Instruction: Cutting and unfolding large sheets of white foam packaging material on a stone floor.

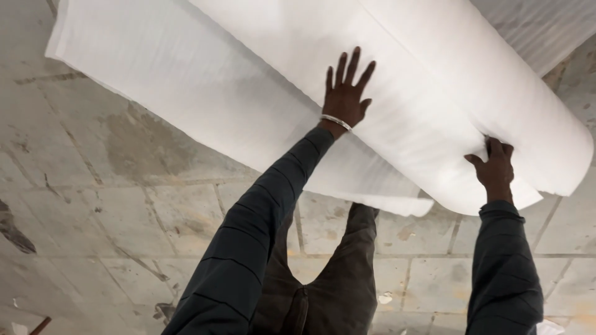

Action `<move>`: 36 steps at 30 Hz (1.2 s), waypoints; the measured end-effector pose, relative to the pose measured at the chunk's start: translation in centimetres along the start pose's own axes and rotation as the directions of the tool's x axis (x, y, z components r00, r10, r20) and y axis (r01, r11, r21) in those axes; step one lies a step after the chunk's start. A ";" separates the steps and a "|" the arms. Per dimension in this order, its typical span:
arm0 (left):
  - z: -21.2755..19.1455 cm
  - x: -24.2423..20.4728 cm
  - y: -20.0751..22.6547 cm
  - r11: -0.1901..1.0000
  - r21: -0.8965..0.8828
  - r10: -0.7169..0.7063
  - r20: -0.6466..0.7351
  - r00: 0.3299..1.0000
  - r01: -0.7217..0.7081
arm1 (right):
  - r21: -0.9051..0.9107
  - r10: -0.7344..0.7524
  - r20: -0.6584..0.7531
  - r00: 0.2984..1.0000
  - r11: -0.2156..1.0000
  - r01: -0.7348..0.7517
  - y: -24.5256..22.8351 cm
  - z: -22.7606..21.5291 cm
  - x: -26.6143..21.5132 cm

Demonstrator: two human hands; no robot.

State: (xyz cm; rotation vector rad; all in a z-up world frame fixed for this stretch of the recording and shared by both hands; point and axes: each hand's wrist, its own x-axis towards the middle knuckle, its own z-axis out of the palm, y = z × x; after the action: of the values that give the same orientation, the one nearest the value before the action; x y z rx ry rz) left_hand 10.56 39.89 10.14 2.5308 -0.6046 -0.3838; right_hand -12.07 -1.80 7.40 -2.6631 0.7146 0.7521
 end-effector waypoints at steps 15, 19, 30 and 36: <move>3.8 -13.0 -12.7 0.876 -0.213 -0.471 -0.178 0.864 0.433 | -0.069 -0.157 -0.157 0.975 0.987 0.148 11.3 12.3 3.9; 7.5 -24.4 -20.2 0.129 -0.235 -0.989 -0.107 0.107 0.963 | -0.435 -0.337 -0.075 0.938 0.858 0.273 12.7 12.0 4.9; 18.0 -34.2 -28.7 -0.591 -0.628 -0.776 0.613 -0.145 0.506 | 0.028 0.292 0.066 0.954 0.955 -0.294 -1.4 1.0 0.4; 12.9 -28.3 -25.4 -0.147 -0.756 -0.894 0.378 0.242 0.638 | 0.134 0.236 -0.095 0.967 0.966 -0.222 -1.2 2.2 3.6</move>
State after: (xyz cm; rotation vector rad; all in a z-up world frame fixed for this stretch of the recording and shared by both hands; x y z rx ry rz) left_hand -9.98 68.03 -9.92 1.4995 1.2299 -0.5136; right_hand -9.65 -1.30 3.78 -2.5541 1.0769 0.5968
